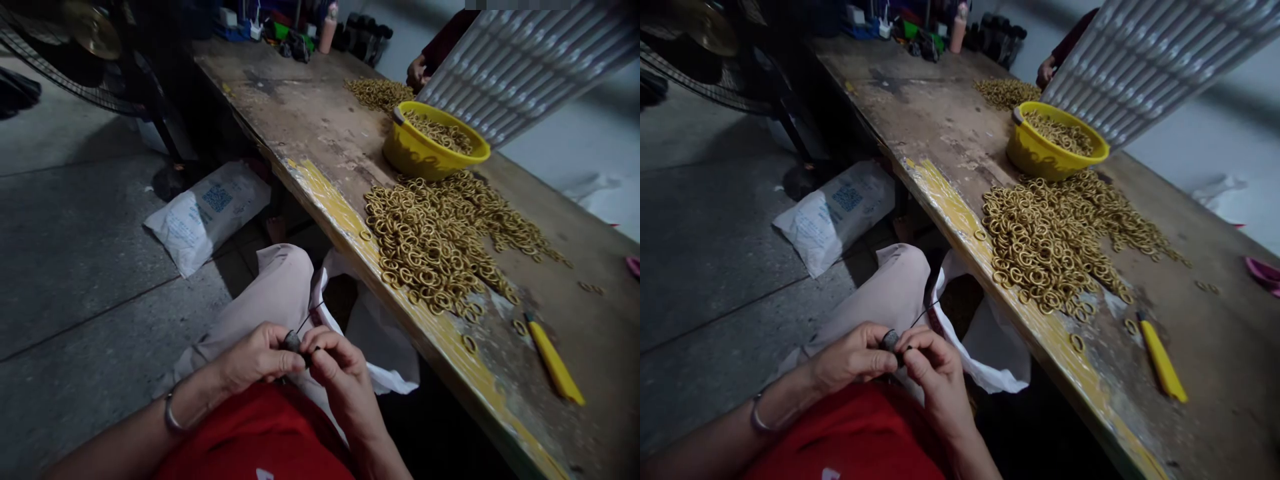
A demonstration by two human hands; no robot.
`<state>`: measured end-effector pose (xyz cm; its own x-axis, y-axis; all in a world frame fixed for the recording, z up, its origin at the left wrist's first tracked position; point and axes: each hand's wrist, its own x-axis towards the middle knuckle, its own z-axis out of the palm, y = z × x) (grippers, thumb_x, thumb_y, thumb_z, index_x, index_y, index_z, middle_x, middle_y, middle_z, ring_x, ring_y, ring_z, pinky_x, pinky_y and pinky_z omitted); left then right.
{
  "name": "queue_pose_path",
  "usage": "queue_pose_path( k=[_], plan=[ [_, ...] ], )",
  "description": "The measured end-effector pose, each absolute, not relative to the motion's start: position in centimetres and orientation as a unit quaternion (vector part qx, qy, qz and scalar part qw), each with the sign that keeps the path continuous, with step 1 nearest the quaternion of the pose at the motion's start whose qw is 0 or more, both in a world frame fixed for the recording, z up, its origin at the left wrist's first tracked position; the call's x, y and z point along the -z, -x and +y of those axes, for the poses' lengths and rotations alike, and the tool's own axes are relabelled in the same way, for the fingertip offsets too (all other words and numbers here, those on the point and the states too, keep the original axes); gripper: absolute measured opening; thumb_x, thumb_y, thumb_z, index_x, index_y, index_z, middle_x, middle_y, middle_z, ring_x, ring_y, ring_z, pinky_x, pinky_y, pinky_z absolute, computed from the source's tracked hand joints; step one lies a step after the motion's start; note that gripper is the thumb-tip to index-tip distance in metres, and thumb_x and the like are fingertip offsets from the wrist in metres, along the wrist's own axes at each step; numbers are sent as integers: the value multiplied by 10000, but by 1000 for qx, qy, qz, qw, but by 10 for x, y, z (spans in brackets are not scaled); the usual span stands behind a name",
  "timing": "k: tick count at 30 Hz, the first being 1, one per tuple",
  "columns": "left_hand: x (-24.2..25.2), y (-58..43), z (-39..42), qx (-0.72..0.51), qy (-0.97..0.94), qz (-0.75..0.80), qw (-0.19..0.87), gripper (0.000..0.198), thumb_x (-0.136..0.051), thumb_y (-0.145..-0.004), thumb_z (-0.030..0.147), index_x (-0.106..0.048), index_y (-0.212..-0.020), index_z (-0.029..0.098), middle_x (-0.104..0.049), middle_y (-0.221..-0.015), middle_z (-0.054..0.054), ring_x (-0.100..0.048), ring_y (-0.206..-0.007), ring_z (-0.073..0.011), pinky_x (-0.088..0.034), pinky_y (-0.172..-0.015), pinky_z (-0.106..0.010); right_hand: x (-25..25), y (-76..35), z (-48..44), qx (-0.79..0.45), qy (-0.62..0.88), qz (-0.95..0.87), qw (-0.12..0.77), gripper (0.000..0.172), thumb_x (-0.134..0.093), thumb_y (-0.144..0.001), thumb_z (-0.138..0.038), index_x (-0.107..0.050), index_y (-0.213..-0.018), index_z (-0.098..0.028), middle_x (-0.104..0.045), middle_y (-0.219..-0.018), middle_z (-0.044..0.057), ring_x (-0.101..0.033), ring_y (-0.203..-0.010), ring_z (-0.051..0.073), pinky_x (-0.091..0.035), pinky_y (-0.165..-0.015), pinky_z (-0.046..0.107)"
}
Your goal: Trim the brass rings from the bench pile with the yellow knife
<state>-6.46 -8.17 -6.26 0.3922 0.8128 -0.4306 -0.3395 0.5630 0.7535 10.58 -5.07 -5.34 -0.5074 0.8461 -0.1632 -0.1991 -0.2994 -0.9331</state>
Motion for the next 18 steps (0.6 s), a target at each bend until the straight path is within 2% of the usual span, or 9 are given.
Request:
queue_pose_path(
  k=[2,4,10,13,18],
  plan=[
    [64,65,-82,-373,-285,404,785,259,-710,-689,368,-563,-667,156,-394,-484,78,-261,-434,-60,-190,-425,-227,58,-105,-52,-770,336,-407,359,107,-687,-833,-308,-661,-807,-207,-583,-846,13,-414,-570,71,-304,-494,201],
    [64,66,-82,-369,-303,415,774,245,-706,-698,358,-582,-688,146,-394,-494,77,-275,-456,-64,-200,-441,-225,61,-104,-52,-796,334,-363,352,136,-706,-815,-317,-647,-783,-199,-574,-798,-1,-352,-516,50,-252,-461,190],
    [55,75,-76,-356,-396,441,723,114,-647,-732,232,-635,-796,138,-524,-670,40,-447,-636,-104,-364,-602,-229,64,-106,-50,-806,355,-334,336,168,-700,-823,-333,-646,-784,-179,-545,-745,-16,-323,-478,29,-240,-449,181],
    [50,85,-71,-342,-490,509,619,73,-604,-775,191,-654,-736,155,-539,-675,31,-483,-661,-122,-383,-634,-239,63,-107,-50,-811,351,-326,335,175,-710,-811,-339,-639,-796,-180,-562,-797,-7,-358,-486,34,-266,-446,183],
    [47,95,-65,-354,-623,544,438,197,-607,-825,187,-619,-629,176,-564,-789,-23,-532,-774,-162,-385,-701,-261,58,-103,-52,-820,335,-326,331,206,-711,-805,-357,-613,-785,-178,-608,-823,16,-395,-491,44,-278,-436,181]
  ],
)
